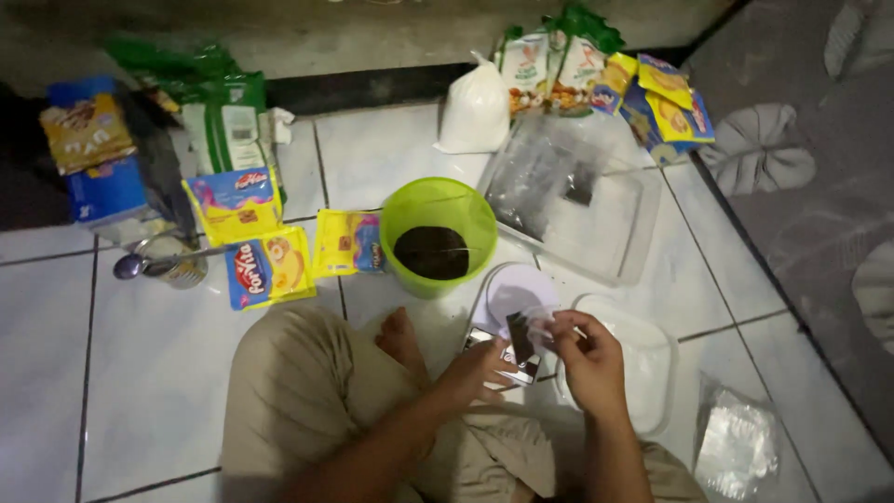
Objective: Package dark powder into small plastic bags by scooping from a bowl and weighing each portion on a digital scale.
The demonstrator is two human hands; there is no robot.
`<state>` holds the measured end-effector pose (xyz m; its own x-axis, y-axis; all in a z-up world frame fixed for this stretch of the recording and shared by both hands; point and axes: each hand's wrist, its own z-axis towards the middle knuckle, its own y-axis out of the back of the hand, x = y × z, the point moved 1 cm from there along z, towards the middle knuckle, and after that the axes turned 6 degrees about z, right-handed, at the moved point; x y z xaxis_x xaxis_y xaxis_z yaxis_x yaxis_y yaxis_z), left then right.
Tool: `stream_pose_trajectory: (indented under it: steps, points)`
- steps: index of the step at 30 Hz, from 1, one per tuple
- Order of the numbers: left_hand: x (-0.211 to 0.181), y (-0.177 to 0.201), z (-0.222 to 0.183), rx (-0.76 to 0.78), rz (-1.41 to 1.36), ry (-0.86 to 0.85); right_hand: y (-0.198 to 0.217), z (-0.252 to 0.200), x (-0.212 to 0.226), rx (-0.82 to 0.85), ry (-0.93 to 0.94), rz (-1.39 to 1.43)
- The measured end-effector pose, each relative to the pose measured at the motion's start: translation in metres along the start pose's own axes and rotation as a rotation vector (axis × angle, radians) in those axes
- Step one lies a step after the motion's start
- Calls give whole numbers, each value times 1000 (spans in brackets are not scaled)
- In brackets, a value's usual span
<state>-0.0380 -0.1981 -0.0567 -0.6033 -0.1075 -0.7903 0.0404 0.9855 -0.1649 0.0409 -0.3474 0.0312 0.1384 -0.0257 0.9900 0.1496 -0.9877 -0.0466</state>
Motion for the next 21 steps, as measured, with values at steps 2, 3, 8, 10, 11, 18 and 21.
stream_pose_trajectory:
  steps: [2, 3, 8, 10, 11, 18, 21]
  points:
    - [-6, 4, -3, 19, -394, -14, -11, -9, 5, 16, -51, 63]
    - [-25, 7, -20, 66, -552, -38, -15, -12, 4, 12, -34, 21]
    - [-53, 21, -42, 16, -815, -157, -54, -27, 25, 68, 45, -85]
    - [-63, 35, -50, -148, -834, -319, -81, -32, 45, 179, 107, 76]
    - [-71, 42, -56, -153, -847, -325, -92, -32, 52, 191, 106, 66]
    - [-107, 100, -93, -647, -795, -303, -122, 5, 69, 355, 185, -62]
    - [-98, 123, -85, -620, -841, -445, -145, 52, 66, 408, 319, -255]
